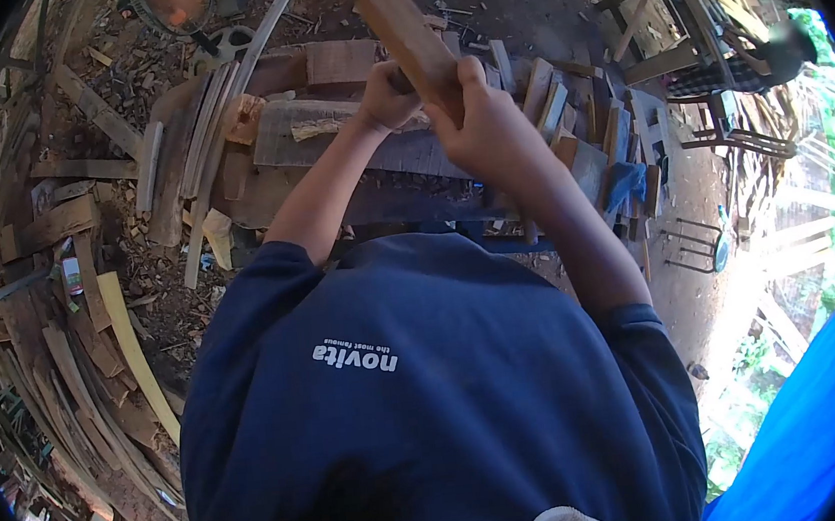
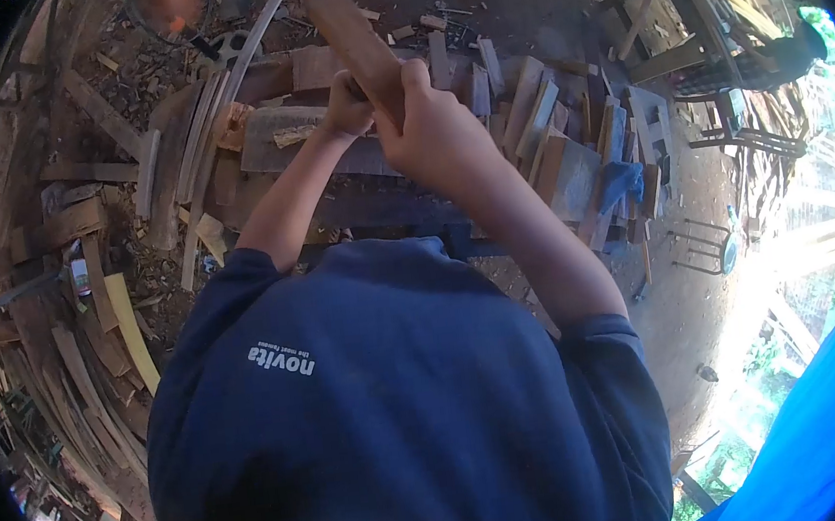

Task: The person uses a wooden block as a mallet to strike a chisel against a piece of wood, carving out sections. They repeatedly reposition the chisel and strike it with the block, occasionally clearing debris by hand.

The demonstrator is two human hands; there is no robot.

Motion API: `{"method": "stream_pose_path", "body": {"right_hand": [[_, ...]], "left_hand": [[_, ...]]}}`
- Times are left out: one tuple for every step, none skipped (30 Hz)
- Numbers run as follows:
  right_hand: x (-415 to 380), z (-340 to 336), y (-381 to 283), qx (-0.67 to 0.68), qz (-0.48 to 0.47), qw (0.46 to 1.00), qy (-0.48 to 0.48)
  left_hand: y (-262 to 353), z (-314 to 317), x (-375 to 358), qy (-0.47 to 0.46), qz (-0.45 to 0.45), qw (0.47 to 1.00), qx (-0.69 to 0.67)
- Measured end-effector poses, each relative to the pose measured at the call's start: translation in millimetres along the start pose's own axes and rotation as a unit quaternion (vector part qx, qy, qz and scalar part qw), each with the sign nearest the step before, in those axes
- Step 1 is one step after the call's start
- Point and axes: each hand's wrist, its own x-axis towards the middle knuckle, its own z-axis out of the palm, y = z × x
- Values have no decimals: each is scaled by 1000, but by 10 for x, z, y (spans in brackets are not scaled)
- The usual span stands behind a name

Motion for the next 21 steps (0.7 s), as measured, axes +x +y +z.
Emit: {"method": "stream_pose_path", "body": {"right_hand": [[2, -15, -21, -22, 40, 997, -69], [18, -60, -40, -22, 40, 996, -73], [43, -134, -49, -22, 45, 994, -94], [71, -182, -35, -22, 49, 992, -112], [85, -180, 5, -22, 36, 994, -101], [79, -194, 7, -22, 37, 994, -100], [78, -208, 1, -46, 42, 992, -107], [80, -213, -4, -69, 46, 990, -115], [89, -204, 22, -68, 45, 990, -116], [107, -184, 77, -55, 25, 992, -112], [119, -171, 120, -43, 5, 993, -109], [127, -168, 142, -42, 7, 993, -109], [135, -167, 162, -14, -5, 996, -89], [138, -169, 180, 14, -16, 997, -68], [139, -173, 199, 15, -15, 997, -69], [137, -174, 218, 50, 9, 997, -52], [128, -173, 237, 85, 33, 995, -34], [105, -176, 256, 86, 34, 995, -35], [75, -185, 277, 110, 36, 993, 6], [50, -197, 307, 134, 37, 989, 48], [38, -213, 354, 135, 40, 989, 48]], "left_hand": [[22, 19, -15, 1, 7, 999, -43], [-40, -18, -32, 4, 4, 999, -43], [-126, -73, -37, -16, -22, 999, -22], [-208, -112, -39, -37, -46, 998, -1], [-167, -92, -32, -40, -46, 998, -1], [-128, -62, -13, -32, -24, 999, -24], [-88, -38, -5, -22, -1, 999, -47], [-79, -36, -12, -22, -1, 999, -47], [-70, -41, -18, -23, 1, 999, -30], [-64, -44, -28, -25, 3, 1000, -13], [-25, -33, -32, -25, 2, 1000, -13], [22, -15, -29, -16, -31, 998, -46], [47, 2, -28, -7, -63, 995, -80], [-35, -18, -4, -8, -64, 995, -81], [-154, -61, 45, -7, -44, 998, -42], [-270, -102, 57, -6, -25, 1000, -3], [-208, -100, 65, -7, -27, 1000, -3], [-74, -85, 99, -9, -32, 999, 22], [-2, -72, 115, -11, -37, 998, 47], [-50, -92, 134, -13, -39, 998, 46], [-124, -133, 182, -11, -43, 998, 51]]}}
